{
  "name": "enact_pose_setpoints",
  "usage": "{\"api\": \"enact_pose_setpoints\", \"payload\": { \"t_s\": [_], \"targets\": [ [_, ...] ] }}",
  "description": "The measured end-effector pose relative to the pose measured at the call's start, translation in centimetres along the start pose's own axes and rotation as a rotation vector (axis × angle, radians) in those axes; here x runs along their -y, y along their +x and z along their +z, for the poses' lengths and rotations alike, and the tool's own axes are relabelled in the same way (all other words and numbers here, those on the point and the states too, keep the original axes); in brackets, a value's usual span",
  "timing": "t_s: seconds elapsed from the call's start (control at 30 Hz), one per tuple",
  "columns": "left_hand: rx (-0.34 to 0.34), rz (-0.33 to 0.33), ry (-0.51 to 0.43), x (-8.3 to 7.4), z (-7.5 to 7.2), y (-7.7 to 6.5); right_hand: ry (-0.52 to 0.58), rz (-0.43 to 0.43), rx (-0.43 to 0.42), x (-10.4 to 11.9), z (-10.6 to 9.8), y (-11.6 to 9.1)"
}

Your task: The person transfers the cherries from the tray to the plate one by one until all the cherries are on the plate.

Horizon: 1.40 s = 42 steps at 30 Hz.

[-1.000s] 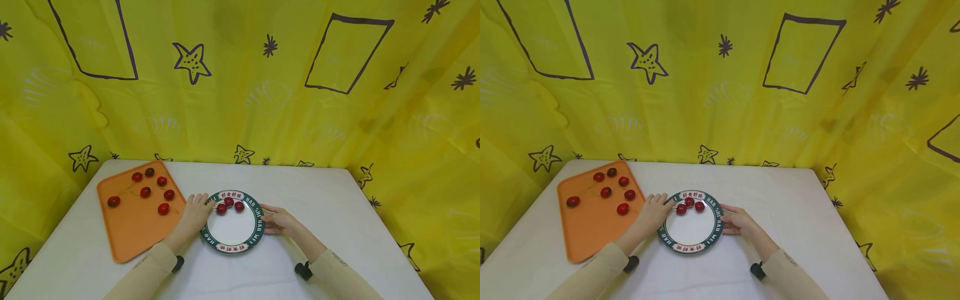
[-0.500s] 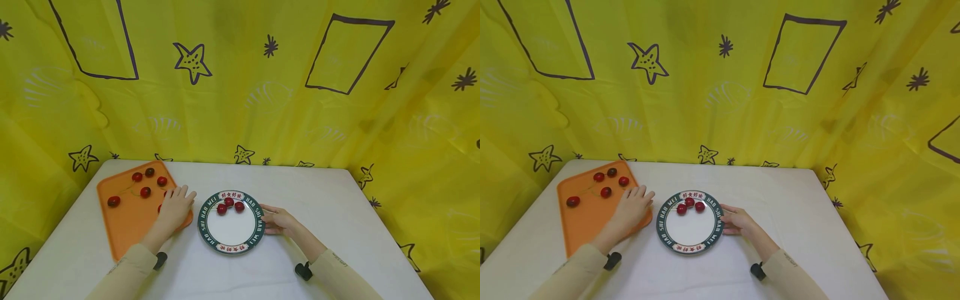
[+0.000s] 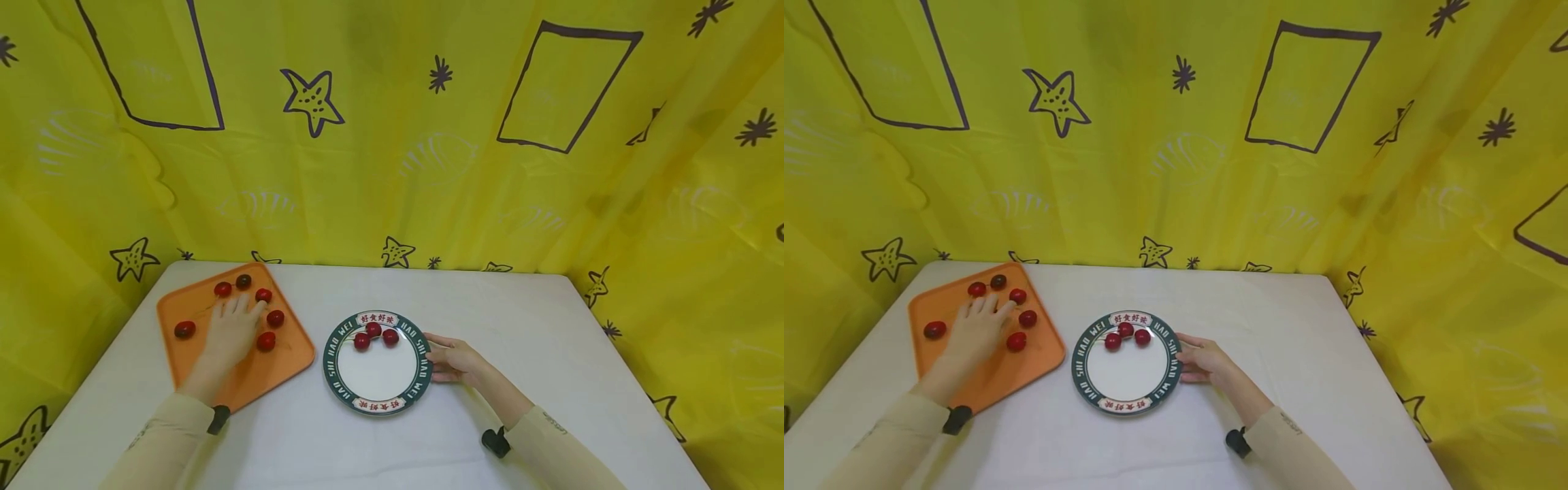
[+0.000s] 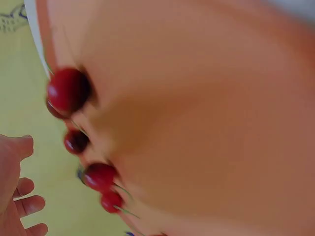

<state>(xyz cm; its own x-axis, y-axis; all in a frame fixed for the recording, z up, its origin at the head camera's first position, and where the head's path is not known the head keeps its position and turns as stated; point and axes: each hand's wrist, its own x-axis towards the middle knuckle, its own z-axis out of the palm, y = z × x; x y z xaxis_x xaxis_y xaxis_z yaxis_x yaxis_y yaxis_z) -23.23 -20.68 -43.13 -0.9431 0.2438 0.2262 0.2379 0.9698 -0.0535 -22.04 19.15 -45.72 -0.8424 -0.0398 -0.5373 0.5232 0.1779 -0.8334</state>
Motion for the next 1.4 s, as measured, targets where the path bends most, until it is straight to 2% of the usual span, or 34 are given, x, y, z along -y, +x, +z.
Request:
{"api": "enact_pose_setpoints", "payload": {
  "t_s": [0.17,0.33,0.47,0.6,0.8,1.27,1.4],
  "targets": [
    [0.053,-0.052,-0.014,2.0,0.0,-0.4,0.002,0.009,-0.001,0.0,0.0,-0.1],
    [0.082,-0.102,-0.032,3.9,0.6,-0.6,0.012,0.009,0.004,0.0,0.0,-0.1],
    [0.116,-0.137,-0.065,5.0,1.0,-0.8,0.010,0.014,-0.002,0.0,0.0,0.0],
    [0.119,-0.150,-0.078,5.7,1.5,-0.8,0.005,0.016,-0.008,0.0,0.0,0.0],
    [0.134,-0.156,-0.081,6.3,2.1,-0.8,0.009,0.012,-0.002,-0.1,0.0,0.0],
    [0.244,-0.156,-0.104,6.3,1.5,-0.9,0.004,0.016,-0.013,0.0,0.1,0.1],
    [0.233,-0.139,-0.102,6.2,1.3,-1.0,0.002,0.012,-0.012,0.0,0.1,0.0]
  ]
}}
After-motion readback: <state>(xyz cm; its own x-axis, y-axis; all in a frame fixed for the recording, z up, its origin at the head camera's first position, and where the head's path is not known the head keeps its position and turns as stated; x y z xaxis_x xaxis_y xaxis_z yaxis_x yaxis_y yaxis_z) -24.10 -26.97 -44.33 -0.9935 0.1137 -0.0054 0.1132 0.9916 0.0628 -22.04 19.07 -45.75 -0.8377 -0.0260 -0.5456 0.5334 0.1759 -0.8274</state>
